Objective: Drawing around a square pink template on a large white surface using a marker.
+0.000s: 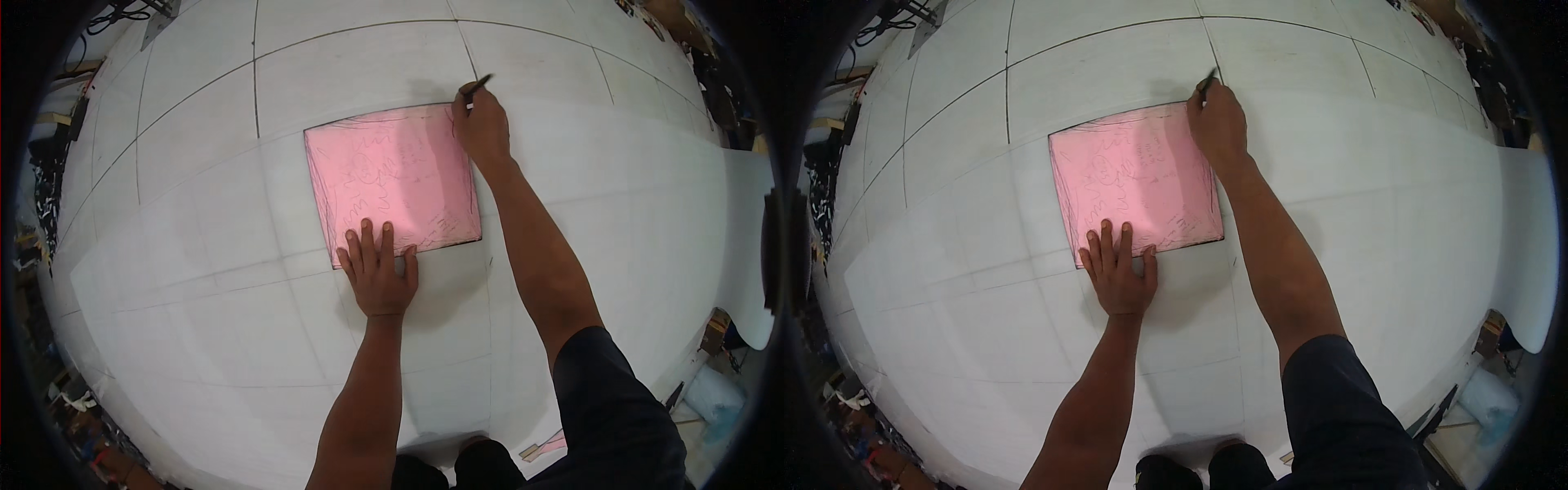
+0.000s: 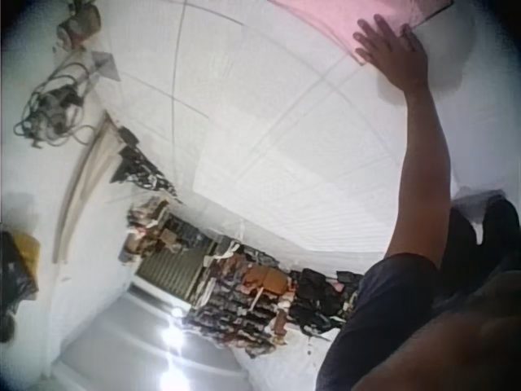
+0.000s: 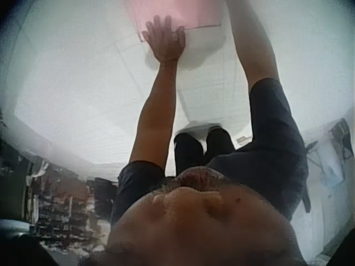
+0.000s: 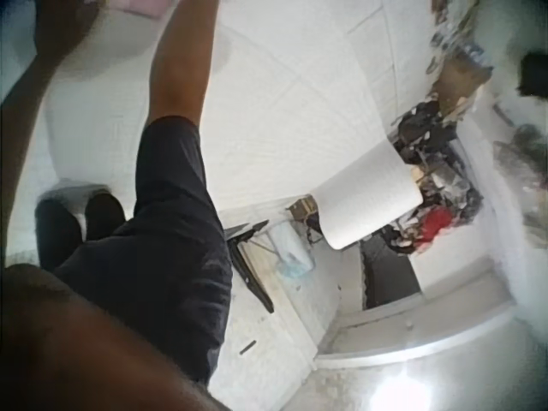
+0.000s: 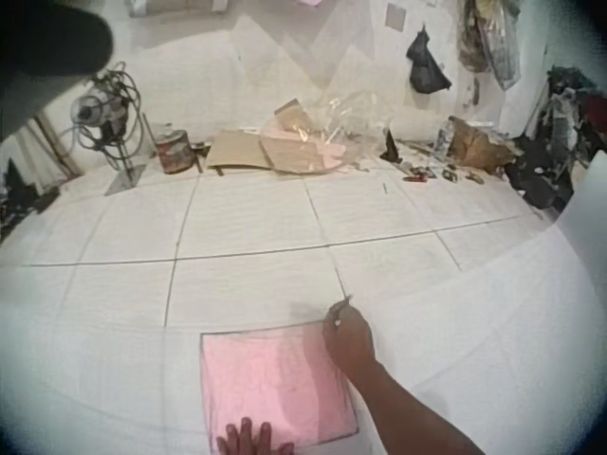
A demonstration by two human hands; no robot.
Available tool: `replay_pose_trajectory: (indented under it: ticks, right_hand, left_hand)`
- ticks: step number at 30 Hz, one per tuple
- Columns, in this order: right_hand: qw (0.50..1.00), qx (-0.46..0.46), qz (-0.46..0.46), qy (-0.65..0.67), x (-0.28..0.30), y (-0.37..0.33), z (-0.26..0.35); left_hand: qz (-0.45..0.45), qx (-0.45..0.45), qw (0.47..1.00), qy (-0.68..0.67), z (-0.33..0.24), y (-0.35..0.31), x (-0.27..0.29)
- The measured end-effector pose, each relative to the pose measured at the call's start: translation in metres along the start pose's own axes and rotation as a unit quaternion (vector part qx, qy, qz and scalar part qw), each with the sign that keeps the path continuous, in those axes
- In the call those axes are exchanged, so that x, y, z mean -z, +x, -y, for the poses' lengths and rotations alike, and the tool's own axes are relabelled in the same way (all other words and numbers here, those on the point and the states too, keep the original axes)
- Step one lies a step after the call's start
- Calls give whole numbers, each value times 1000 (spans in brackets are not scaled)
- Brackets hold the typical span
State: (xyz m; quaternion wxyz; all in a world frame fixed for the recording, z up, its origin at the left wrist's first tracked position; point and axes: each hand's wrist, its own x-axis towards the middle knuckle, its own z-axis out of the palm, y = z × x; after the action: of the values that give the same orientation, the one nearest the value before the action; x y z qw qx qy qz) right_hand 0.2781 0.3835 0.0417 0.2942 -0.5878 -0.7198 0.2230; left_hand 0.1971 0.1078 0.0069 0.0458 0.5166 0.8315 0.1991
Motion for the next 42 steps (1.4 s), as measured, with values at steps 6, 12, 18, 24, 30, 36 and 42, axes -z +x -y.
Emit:
replay_pose_trajectory:
  ticks: [6, 12, 18, 24, 30, 36, 42]
  right_hand:
    - [970, 173, 64, -157, -44, -24, 52]
    - [959, 277, 41, -45, -108, -46, 108]
    - [968, 138, 97, 188, -79, -33, 89]
    - [993, 38, 11, 113, 17, -4, -24]
    - [996, 26, 54, 73, 25, -5, -30]
    - [995, 77, 54, -26, 24, -4, -29]
    - [976, 207, 62, -32, 39, -33, -40]
  left_hand:
    - [3, 2, 1000, -7, 1, 0, 1]
    - [4, 1, 1000, -5, -1, -1, -2]
    - [6, 2, 1000, 0, 1, -2, -4]
    - [4, 3, 1000, 0, -3, 0, -1]
    - [1, 0, 1000, 5, 1, -2, -5]
    - [-19, -12, 1000, 6, -1, 0, -7]
    - [-21, -20, 1000, 1, 3, -3, -8]
